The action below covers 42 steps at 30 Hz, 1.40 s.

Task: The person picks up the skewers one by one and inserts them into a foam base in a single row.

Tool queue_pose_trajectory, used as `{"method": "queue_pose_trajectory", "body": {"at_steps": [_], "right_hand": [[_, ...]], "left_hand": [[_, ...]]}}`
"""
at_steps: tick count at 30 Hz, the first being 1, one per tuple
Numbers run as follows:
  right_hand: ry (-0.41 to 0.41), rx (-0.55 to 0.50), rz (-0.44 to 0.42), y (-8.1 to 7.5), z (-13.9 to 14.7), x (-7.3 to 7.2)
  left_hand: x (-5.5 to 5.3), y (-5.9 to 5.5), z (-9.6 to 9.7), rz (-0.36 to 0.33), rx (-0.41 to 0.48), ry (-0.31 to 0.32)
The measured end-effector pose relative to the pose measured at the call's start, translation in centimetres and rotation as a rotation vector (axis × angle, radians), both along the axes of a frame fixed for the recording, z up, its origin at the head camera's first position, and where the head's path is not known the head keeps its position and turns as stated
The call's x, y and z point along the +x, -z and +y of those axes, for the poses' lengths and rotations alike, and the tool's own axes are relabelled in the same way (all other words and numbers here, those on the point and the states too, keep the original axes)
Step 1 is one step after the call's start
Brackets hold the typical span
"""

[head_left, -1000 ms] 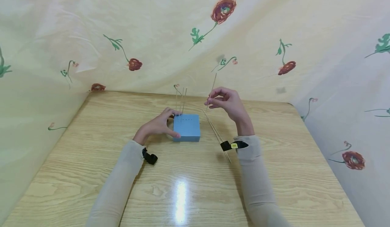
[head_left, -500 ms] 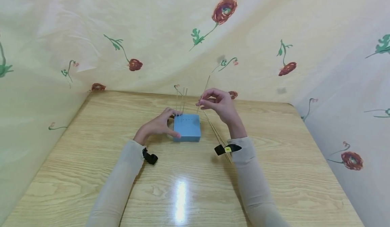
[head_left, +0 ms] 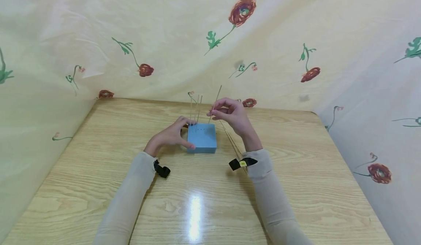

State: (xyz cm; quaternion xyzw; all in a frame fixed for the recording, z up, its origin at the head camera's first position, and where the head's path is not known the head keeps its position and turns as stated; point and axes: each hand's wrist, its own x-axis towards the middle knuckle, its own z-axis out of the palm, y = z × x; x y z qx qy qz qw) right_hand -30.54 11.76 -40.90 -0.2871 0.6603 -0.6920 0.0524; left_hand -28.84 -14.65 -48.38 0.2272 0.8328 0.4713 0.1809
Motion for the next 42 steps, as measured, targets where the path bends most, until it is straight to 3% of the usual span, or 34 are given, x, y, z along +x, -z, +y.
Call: {"method": "queue_pose_trajectory", "body": {"at_steps": [14, 28, 42], "right_hand": [[0.093, 0.102, 0.103, 0.8, -1.4, 0.2], [0.15, 0.138, 0.124, 1.5, -2.2, 0.2], [0.157, 0.163, 0.136, 1.6, -2.5, 0.3]], "left_hand": [[-0.2, 0.0, 0.0, 0.002, 0.006, 0.0], [-0.2, 0.1, 0.1, 0.01, -0.005, -0.004], [-0.3, 0.3, 0.0, 0.012, -0.007, -0.008]]}}
